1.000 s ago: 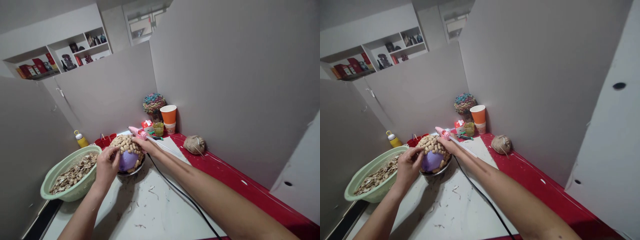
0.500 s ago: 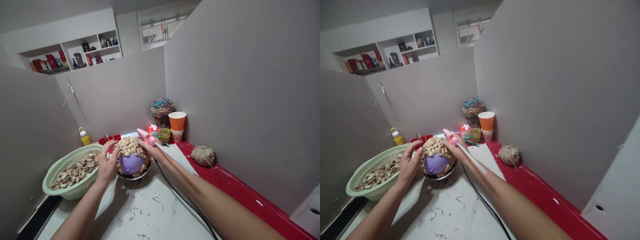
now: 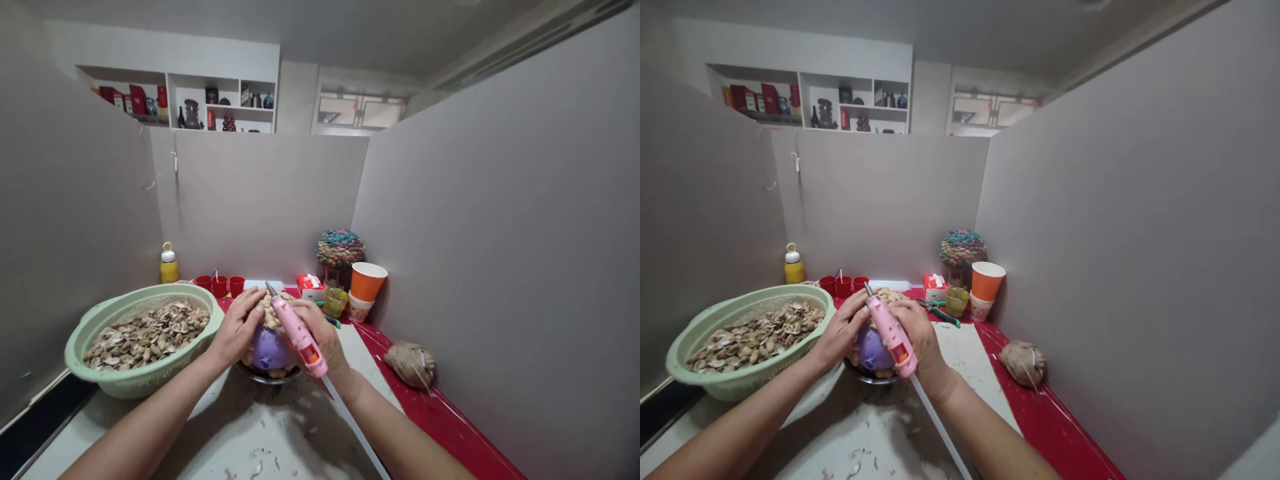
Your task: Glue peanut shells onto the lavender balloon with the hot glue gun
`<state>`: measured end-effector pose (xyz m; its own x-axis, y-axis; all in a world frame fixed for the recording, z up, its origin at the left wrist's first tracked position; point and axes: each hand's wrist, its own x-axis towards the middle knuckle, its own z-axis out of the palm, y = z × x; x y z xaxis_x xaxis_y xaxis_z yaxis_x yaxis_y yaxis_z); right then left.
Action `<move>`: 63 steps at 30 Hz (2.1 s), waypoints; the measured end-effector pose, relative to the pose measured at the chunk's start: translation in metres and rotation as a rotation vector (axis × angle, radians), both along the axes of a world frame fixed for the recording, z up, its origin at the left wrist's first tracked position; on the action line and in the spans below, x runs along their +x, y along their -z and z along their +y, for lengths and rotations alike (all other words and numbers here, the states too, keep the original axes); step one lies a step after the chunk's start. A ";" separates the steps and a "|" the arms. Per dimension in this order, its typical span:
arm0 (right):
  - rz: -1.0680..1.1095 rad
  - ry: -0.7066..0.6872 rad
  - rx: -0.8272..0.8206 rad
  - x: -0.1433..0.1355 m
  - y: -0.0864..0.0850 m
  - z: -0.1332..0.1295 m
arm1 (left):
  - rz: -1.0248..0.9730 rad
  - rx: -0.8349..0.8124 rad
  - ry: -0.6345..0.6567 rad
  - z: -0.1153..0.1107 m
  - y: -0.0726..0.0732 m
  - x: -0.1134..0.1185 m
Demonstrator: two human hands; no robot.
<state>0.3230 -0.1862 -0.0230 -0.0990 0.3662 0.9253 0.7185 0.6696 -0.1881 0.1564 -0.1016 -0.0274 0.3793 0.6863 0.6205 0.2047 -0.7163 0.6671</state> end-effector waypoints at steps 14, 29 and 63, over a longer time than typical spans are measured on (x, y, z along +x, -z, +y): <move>-0.199 0.096 -0.022 0.006 0.009 0.003 | -0.019 0.075 0.043 0.001 0.013 0.003; -0.271 0.153 -0.047 0.004 0.008 -0.004 | 0.033 0.124 0.039 0.002 0.013 0.005; -0.386 0.070 -0.110 0.007 0.004 -0.006 | 0.085 0.069 0.031 -0.001 0.012 0.004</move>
<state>0.3302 -0.1927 -0.0274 -0.4032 0.4787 0.7800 0.7934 0.6076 0.0372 0.1604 -0.1025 -0.0391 0.4530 0.6303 0.6305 0.2353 -0.7667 0.5974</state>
